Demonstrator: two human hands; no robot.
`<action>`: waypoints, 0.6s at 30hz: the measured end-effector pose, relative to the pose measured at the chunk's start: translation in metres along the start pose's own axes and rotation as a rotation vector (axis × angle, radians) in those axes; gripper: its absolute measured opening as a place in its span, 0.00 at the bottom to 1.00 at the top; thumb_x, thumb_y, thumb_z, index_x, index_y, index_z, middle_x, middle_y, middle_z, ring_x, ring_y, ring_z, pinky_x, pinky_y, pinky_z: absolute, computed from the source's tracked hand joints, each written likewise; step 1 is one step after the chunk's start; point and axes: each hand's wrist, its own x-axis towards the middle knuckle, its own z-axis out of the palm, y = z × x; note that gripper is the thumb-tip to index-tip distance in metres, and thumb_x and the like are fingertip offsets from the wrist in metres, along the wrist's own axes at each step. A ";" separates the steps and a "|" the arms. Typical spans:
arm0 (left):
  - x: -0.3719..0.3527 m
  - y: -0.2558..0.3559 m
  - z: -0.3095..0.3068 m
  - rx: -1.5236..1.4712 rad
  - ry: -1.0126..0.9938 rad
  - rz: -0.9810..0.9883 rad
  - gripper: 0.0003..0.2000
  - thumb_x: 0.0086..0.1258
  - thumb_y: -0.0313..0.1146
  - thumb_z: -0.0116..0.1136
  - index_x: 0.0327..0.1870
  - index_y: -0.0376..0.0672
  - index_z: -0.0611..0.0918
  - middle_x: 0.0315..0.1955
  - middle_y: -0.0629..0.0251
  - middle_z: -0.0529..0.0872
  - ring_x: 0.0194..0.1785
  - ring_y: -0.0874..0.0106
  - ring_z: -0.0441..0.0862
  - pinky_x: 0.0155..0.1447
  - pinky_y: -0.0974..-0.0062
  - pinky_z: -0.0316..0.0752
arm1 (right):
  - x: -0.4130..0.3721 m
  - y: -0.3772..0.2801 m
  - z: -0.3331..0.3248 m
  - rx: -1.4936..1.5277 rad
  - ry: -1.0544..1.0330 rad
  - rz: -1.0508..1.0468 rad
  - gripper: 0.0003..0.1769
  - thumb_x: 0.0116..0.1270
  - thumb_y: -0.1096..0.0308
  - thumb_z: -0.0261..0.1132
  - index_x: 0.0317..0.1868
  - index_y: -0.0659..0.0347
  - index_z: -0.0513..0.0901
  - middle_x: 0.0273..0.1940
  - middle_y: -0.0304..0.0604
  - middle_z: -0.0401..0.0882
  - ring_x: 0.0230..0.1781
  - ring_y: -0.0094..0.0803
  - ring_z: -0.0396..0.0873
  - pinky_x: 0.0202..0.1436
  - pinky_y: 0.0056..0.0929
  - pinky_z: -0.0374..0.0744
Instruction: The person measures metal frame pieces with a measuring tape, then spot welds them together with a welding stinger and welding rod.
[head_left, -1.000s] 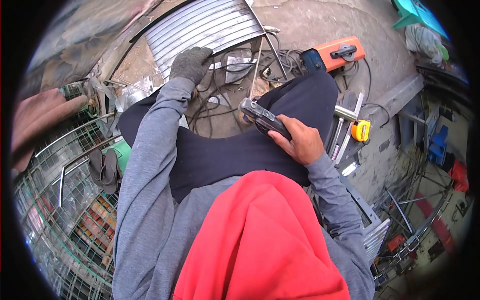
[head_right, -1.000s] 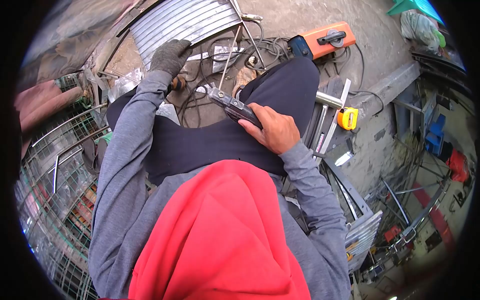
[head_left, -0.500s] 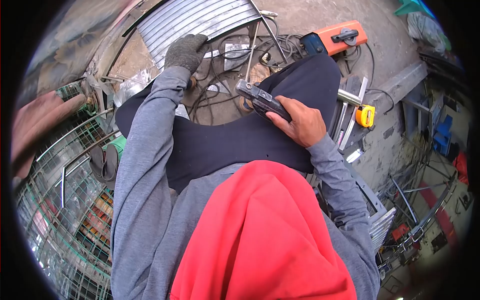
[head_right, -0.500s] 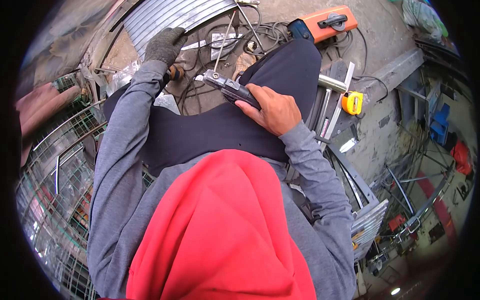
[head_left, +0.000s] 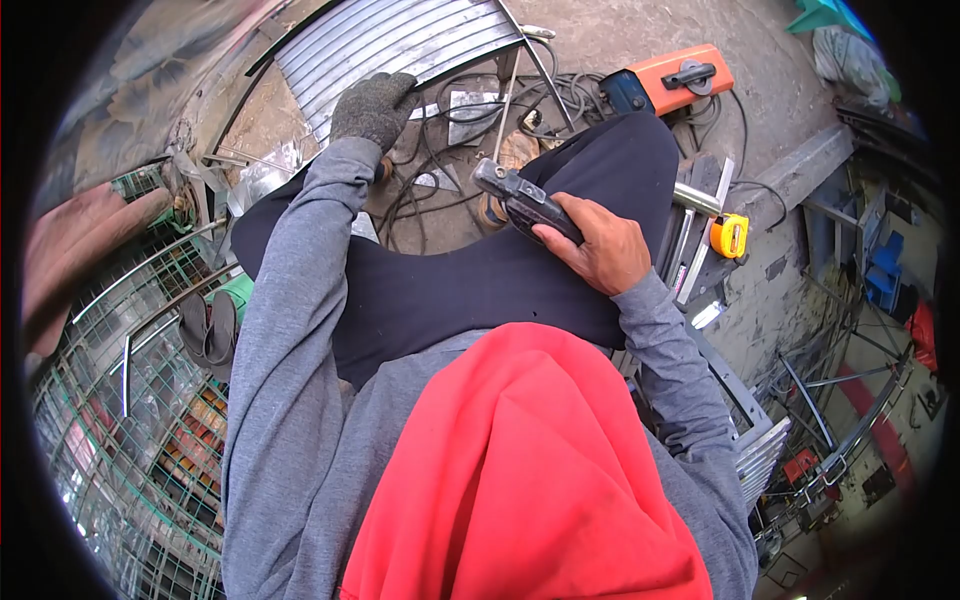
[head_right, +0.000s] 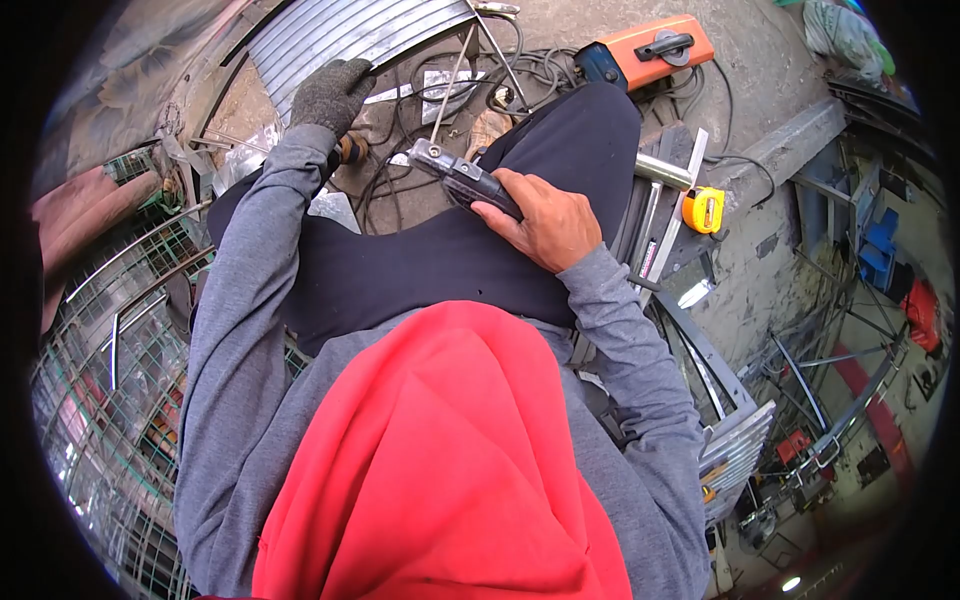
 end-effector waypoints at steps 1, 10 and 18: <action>0.000 0.000 0.000 0.002 0.007 0.003 0.15 0.74 0.47 0.58 0.53 0.52 0.85 0.43 0.55 0.87 0.49 0.53 0.86 0.54 0.54 0.80 | 0.000 0.000 0.000 0.000 0.000 0.004 0.26 0.68 0.45 0.72 0.52 0.58 0.85 0.37 0.44 0.87 0.31 0.43 0.87 0.31 0.37 0.84; 0.000 -0.003 0.003 -0.005 0.018 0.015 0.14 0.74 0.47 0.58 0.52 0.52 0.85 0.42 0.56 0.87 0.48 0.53 0.86 0.53 0.54 0.80 | 0.001 0.001 0.002 0.006 0.021 -0.002 0.25 0.67 0.46 0.72 0.52 0.58 0.85 0.37 0.44 0.87 0.31 0.43 0.87 0.31 0.38 0.84; 0.000 -0.005 0.006 -0.009 0.047 0.026 0.14 0.74 0.48 0.58 0.52 0.53 0.85 0.42 0.56 0.87 0.47 0.53 0.86 0.52 0.53 0.80 | 0.002 0.001 0.002 0.011 0.014 0.009 0.25 0.67 0.46 0.72 0.52 0.58 0.84 0.37 0.44 0.87 0.30 0.43 0.87 0.31 0.38 0.84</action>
